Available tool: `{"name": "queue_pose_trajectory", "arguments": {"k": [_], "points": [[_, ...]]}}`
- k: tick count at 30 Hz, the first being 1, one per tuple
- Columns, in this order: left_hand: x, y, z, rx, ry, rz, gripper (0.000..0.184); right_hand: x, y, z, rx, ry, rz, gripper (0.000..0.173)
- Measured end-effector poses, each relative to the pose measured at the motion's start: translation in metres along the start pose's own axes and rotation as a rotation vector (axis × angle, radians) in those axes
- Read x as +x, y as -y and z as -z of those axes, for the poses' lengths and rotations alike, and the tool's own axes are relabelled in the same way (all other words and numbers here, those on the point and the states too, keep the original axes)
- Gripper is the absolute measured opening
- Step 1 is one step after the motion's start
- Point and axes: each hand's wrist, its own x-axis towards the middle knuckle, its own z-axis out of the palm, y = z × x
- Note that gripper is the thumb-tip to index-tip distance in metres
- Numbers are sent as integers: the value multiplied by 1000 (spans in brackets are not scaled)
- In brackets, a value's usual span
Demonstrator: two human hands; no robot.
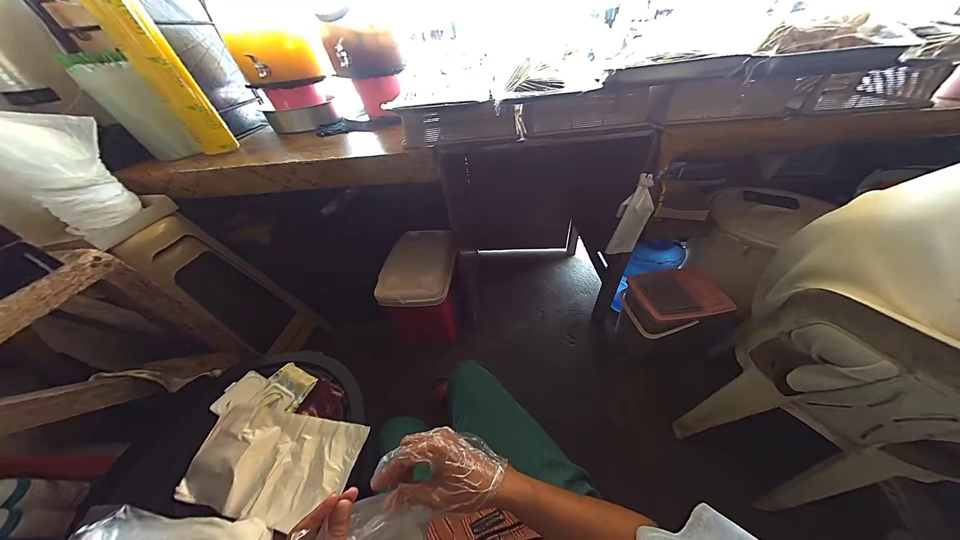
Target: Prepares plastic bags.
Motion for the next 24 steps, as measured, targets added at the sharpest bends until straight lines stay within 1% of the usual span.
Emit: {"name": "queue_pose_trajectory", "arguments": {"k": [3, 8, 11, 13, 14, 15, 16, 17, 18, 20, 22, 24], "points": [[-3, -3, -3, -30, -3, 17, 30, -1, -1, -3, 69, -9, 19, 15], [-4, 2, -5, -86, -36, 9, 35, -3, 0, -4, 71, 14, -32, 20], [-4, 7, -3, -200, -8, 44, 33, -2, 2, -5, 77, 3, -37, 22], [-4, 7, -2, -294, 48, 84, 25, -2, 1, -8, 124, 2, -17, 20], [-4, 5, -4, -313, 63, 97, 24, -1, 2, -10, 152, 16, -11, 22], [-5, 4, -5, -307, 58, 100, 25, 0, 4, -13, 180, 44, -13, 32], [-6, 2, -8, -270, 34, 90, 31, 1, 8, -15, 201, 77, -26, 42], [-8, 0, -11, -205, -4, 76, 38, 1, 11, -18, 213, 101, -42, 47], [-9, -2, -13, -129, -45, 64, 42, 1, 15, -22, 216, 111, -61, 47], [-9, -1, -17, -22, -98, 30, 42, 0, 18, -27, 196, 97, -86, 37], [-7, 3, -15, 12, -119, -12, 41, 0, 19, -26, 141, 74, -84, 23], [-6, 4, -14, 27, -119, -50, 42, 0, 15, -21, 94, 52, -67, 19]]}}
